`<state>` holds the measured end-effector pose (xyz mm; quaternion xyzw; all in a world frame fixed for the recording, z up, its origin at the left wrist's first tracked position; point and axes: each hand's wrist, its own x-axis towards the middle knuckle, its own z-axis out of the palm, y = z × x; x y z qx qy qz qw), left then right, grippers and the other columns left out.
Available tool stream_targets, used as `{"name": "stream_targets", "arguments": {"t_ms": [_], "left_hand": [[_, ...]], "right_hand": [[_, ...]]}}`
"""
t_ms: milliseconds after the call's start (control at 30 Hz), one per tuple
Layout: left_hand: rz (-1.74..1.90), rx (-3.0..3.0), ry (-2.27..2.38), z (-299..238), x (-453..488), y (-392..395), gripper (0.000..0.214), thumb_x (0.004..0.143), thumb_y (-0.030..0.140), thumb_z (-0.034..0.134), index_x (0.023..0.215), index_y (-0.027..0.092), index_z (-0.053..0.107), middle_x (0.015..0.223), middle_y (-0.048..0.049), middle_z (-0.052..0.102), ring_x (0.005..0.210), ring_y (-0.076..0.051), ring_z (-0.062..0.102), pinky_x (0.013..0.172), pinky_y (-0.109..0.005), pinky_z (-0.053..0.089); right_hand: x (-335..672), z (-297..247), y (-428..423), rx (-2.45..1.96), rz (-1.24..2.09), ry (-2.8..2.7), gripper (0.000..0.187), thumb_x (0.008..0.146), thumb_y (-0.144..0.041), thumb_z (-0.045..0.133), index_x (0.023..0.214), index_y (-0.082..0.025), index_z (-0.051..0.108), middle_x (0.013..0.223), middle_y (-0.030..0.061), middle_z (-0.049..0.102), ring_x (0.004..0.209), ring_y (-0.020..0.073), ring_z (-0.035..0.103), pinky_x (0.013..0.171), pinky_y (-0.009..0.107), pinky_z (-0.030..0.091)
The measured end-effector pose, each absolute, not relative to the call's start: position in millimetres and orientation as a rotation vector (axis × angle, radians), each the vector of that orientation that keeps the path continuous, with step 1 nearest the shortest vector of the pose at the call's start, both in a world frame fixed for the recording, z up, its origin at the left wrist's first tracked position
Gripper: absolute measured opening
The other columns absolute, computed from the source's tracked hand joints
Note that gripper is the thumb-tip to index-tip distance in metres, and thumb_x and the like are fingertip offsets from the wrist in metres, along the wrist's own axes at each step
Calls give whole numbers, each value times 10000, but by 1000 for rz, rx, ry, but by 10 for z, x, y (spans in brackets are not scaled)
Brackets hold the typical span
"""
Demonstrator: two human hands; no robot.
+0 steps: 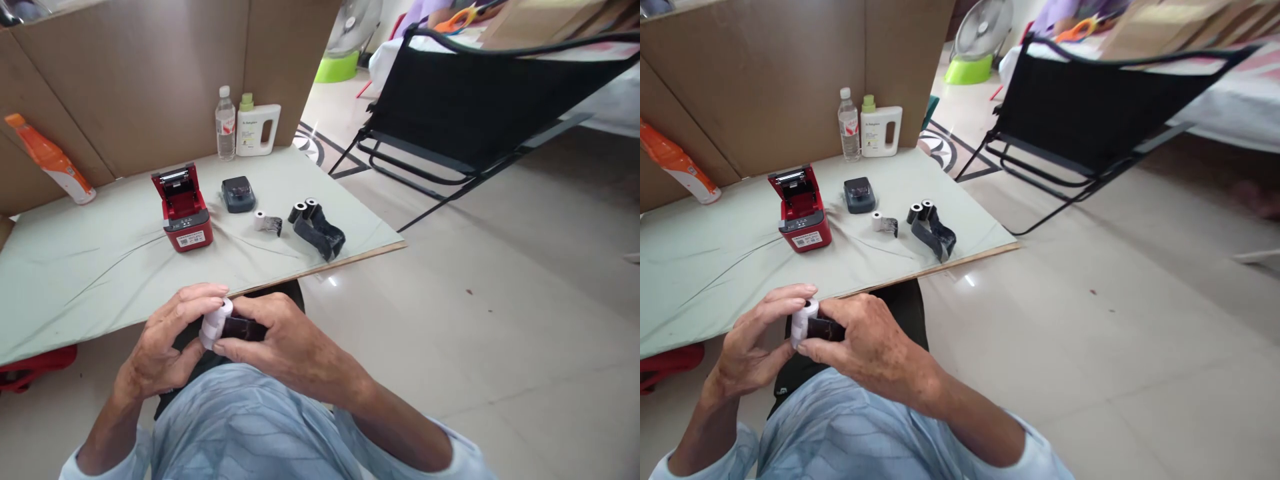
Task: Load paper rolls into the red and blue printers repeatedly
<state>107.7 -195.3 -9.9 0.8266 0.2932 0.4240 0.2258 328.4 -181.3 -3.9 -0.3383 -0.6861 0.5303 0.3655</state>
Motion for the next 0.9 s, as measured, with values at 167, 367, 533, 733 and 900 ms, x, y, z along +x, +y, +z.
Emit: {"name": "stream_targets", "arguments": {"t_ms": [167, 367, 533, 733, 900], "left_hand": [[1338, 2420, 855, -193, 1120, -1989, 502, 943, 46, 678, 1395, 242, 577, 1439, -184, 675, 1283, -269, 706, 1012, -456, 642], [1390, 2487, 952, -314, 1151, -2055, 520, 940, 65, 704, 1367, 312, 537, 1455, -158, 676, 1216, -256, 745, 928, -458, 672], [1444, 2537, 953, -379, 1161, -2070, 459, 941, 92, 721, 1312, 305, 554, 1470, -165, 670, 1188, -254, 758, 899, -464, 673], [1460, 2572, 860, -438, 1168, -2054, 407, 960, 141, 721, 1297, 302, 560, 1476, -159, 672, 1241, -258, 739, 874, -432, 666], [1507, 2580, 808, -447, 1206, -2028, 414, 944, 72, 693, 1282, 276, 568, 1481, -164, 668, 1261, -251, 729, 873, -402, 662]], "right_hand": [[3357, -44, -1903, -869, 776, -2063, 117, 974, -291, 720, 945, -201, 788, 759, 14, 747, 659, 136, 618, 634, 269, 417], [3346, -22, -1974, -853, 446, -2104, 282, 1053, -269, 605, 833, -229, 777, 742, 26, 756, 626, 134, 617, 610, 296, 409], [3347, -19, -2011, -818, 457, -2071, 233, 1034, -283, 649, 835, -228, 756, 767, 31, 765, 671, 156, 661, 623, 309, 422], [3339, -53, -2017, -899, 435, -2047, 220, 1010, -425, 689, 1004, -216, 758, 809, 42, 778, 682, 171, 663, 650, 308, 442], [3319, -75, -2018, -890, 394, -2073, 201, 1023, -361, 673, 923, -198, 737, 758, 34, 756, 665, 162, 651, 651, 307, 424]]}}
